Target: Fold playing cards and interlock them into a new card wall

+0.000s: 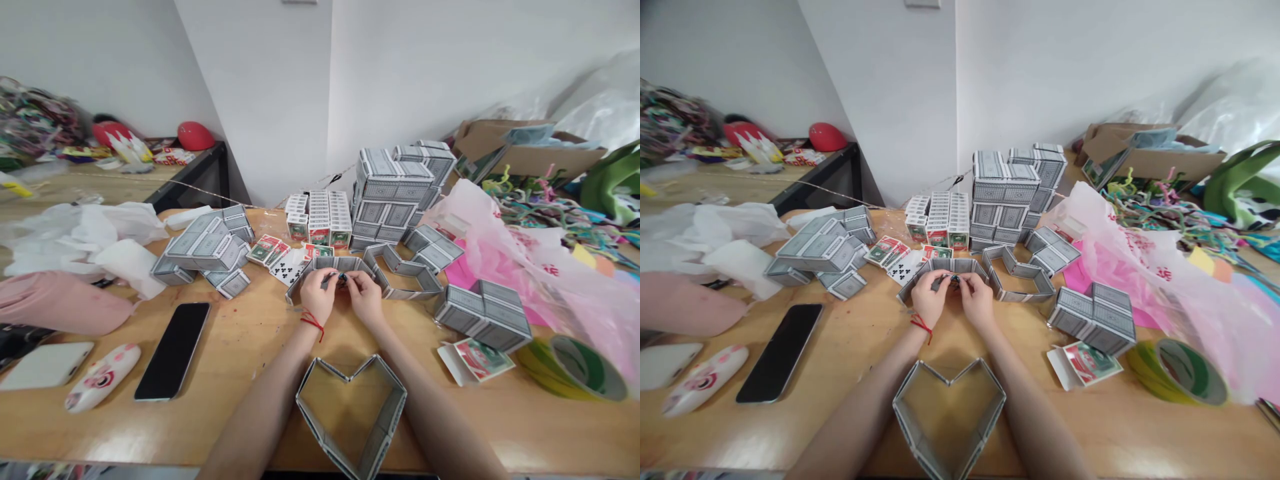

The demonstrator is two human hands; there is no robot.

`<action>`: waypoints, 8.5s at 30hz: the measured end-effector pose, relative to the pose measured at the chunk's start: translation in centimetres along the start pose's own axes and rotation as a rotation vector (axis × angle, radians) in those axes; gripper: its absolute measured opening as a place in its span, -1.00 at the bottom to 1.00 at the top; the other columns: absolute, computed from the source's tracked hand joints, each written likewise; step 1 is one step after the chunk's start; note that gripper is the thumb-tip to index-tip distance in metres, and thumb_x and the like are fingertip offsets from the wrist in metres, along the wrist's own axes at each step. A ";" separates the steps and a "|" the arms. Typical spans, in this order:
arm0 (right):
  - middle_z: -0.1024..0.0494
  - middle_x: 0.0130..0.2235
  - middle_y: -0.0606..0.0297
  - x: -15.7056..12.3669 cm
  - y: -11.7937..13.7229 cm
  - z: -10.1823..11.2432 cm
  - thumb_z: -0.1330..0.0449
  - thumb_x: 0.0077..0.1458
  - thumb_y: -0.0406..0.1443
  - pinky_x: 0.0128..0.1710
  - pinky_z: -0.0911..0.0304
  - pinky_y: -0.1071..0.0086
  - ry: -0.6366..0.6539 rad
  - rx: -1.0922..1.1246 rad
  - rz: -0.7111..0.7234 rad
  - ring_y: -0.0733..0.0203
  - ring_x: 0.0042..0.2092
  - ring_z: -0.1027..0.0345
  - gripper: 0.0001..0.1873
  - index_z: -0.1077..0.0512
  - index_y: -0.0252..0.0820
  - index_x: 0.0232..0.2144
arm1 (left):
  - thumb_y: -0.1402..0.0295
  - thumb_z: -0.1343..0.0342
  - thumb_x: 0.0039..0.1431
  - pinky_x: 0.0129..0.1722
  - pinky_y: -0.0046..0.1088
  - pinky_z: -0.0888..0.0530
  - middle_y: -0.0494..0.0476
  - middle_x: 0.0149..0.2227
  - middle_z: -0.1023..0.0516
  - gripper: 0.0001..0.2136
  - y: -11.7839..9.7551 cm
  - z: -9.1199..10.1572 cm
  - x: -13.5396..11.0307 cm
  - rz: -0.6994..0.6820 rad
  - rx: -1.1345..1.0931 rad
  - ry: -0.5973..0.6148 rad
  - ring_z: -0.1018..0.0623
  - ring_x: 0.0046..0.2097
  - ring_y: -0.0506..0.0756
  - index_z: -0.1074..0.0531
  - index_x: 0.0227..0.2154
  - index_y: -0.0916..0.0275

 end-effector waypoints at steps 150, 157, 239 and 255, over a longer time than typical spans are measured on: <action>-0.52 -0.41 0.22 0.2 -1.0 0.0 -0.13 -0.06 -0.16 -0.42 -0.30 0.37 -0.012 0.047 -0.031 0.23 -0.44 -0.36 -0.72 -0.44 -0.23 -0.35 | 0.51 -0.01 0.00 -0.20 -0.40 -0.43 0.13 -0.28 -0.51 -0.70 1.0 -0.3 -0.5 -0.127 0.210 0.033 -0.49 -0.25 0.05 -0.35 -0.15 0.26; -0.50 -0.45 0.24 0.4 -1.1 0.1 -0.13 -0.07 -0.14 -0.46 -0.27 0.39 -0.030 0.043 -0.059 0.25 -0.47 -0.32 -0.72 -0.44 -0.23 -0.38 | 0.60 0.04 -0.06 -0.21 -0.44 -0.44 0.10 -0.26 -0.52 -0.62 1.2 -0.4 -0.7 -0.111 0.204 0.024 -0.50 -0.24 0.04 -0.34 -0.13 0.23; -0.47 -0.18 0.15 0.3 -1.2 -0.1 -0.05 0.02 -0.22 -0.23 -0.30 0.29 -0.057 -0.055 0.064 0.17 -0.24 -0.37 -0.65 -0.30 -0.18 -0.11 | 0.42 0.00 0.07 -0.23 -0.46 -0.50 0.17 -0.16 -0.51 -0.68 1.8 -0.8 -0.5 0.189 -0.192 0.084 -0.53 -0.21 0.05 -0.34 -0.07 0.25; -0.47 -0.15 0.16 0.4 -0.8 -0.5 -0.10 -0.02 -0.17 -0.25 -0.37 0.21 0.139 0.246 -0.102 0.08 -0.19 -0.39 -0.61 -0.36 -0.18 -0.12 | 0.34 -0.09 -0.03 -0.48 -0.56 -0.37 0.05 -0.52 -0.48 -0.81 1.3 -0.2 0.0 0.328 -0.100 0.068 -0.44 -0.49 -0.03 -0.44 -0.33 0.29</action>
Point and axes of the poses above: each hand's wrist, its own x-axis towards the middle knuckle, its own z-axis out of the back of the hand, y = z × x, the point moved 1 cm from there along x, towards the middle knuckle
